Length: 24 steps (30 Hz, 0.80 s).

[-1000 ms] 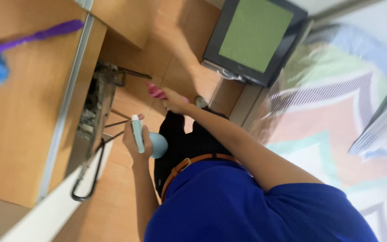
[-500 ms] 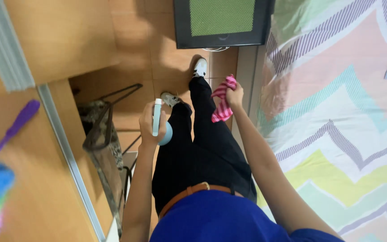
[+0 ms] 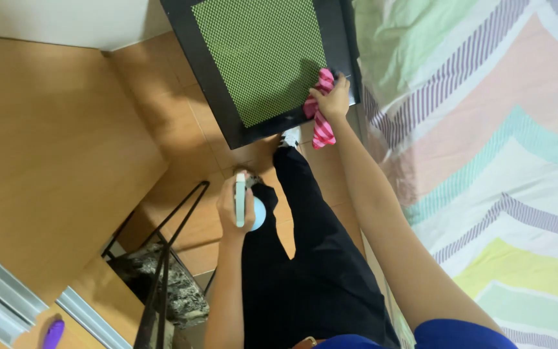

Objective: The person cleans various surfaces in a bedroom using a spray bottle and a cloth. They wipe a wooden cabinet, a small marble-topped table, a black mesh side table, and the white headboard of a bed.

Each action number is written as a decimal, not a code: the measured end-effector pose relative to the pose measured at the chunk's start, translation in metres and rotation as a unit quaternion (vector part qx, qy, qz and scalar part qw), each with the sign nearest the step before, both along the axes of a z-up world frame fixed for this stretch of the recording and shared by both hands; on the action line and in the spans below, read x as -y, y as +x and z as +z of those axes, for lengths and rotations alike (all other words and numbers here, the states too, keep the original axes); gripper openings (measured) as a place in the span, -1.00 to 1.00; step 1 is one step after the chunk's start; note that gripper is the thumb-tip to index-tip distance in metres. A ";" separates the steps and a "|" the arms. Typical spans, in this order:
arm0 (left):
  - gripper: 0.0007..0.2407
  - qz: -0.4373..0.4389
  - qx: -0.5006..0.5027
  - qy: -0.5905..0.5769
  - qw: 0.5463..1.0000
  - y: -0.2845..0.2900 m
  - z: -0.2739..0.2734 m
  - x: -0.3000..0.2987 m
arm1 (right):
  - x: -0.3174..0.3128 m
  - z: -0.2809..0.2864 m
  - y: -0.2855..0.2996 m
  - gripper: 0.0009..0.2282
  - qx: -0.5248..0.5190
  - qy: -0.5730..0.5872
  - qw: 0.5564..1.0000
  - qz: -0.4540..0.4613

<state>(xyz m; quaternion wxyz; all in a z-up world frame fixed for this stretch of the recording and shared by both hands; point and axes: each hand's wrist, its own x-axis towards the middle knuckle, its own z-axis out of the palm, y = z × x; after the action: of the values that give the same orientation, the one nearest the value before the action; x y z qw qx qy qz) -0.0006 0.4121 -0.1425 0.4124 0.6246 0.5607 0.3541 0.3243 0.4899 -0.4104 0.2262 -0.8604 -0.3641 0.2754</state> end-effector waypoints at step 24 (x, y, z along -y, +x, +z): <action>-0.78 -0.123 -0.061 -0.124 0.983 -0.020 -0.118 -0.112 | 0.021 -0.032 -0.028 -0.70 0.038 0.030 0.982 -0.181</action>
<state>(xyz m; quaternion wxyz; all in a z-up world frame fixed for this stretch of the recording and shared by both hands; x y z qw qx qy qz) -0.0210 0.5239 -0.2607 0.4918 0.6532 0.5436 0.1896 0.2967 0.4690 -0.4426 0.2839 -0.9149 -0.2186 0.1860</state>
